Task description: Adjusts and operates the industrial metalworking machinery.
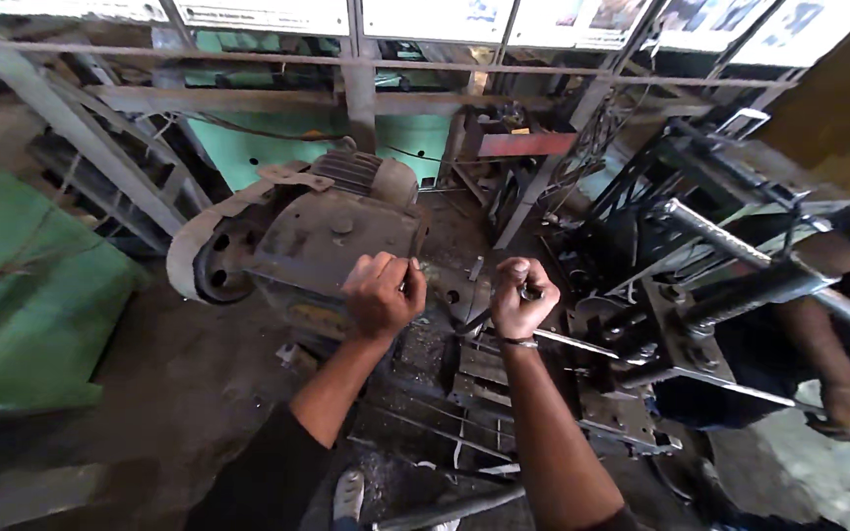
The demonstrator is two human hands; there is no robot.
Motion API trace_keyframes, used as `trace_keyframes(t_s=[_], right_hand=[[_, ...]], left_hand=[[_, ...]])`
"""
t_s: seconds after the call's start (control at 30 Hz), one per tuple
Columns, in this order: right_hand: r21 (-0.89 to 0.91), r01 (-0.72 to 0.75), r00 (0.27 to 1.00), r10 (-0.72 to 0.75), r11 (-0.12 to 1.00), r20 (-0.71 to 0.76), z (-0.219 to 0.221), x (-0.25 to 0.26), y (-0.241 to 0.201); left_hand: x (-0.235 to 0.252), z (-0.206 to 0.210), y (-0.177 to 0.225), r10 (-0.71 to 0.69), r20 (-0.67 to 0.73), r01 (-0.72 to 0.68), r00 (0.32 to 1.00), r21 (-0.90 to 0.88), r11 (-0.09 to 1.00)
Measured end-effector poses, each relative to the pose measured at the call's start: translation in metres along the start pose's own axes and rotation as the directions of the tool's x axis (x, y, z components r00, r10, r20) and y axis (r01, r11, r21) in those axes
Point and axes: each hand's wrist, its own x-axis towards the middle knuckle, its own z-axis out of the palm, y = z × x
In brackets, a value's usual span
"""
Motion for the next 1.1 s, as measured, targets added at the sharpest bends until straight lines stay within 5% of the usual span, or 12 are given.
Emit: trace_keyframes(t_s=[0.17, 0.33, 0.53, 1.1], right_hand=[[-0.406, -0.365, 0.929, 0.354, 0.838, -0.105, 0.023, 0.046, 0.044], [-0.579, -0.496, 0.837, 0.533, 0.647, -0.122, 0.028, 0.061, 0.042], [-0.574, -0.620, 0.688, 0.722, 0.535, -0.071, 0.028, 0.073, 0.049], [-0.555, -0.755, 0.387, 0.921, 0.349, 0.054, 0.061, 0.116, 0.146]], left_hand=[[0.001, -0.005, -0.003, -0.002, 0.070, 0.004, 0.998, -0.030, 1.000], [0.002, -0.004, -0.004, 0.000, 0.086, 0.006, 0.996, -0.071, 0.997], [0.005, -0.014, -0.003, -0.026, 0.184, 0.064, 0.983, -0.206, 0.976], [0.009, -0.001, -0.001, 0.030, 0.046, -0.017, 0.999, -0.253, 0.967]])
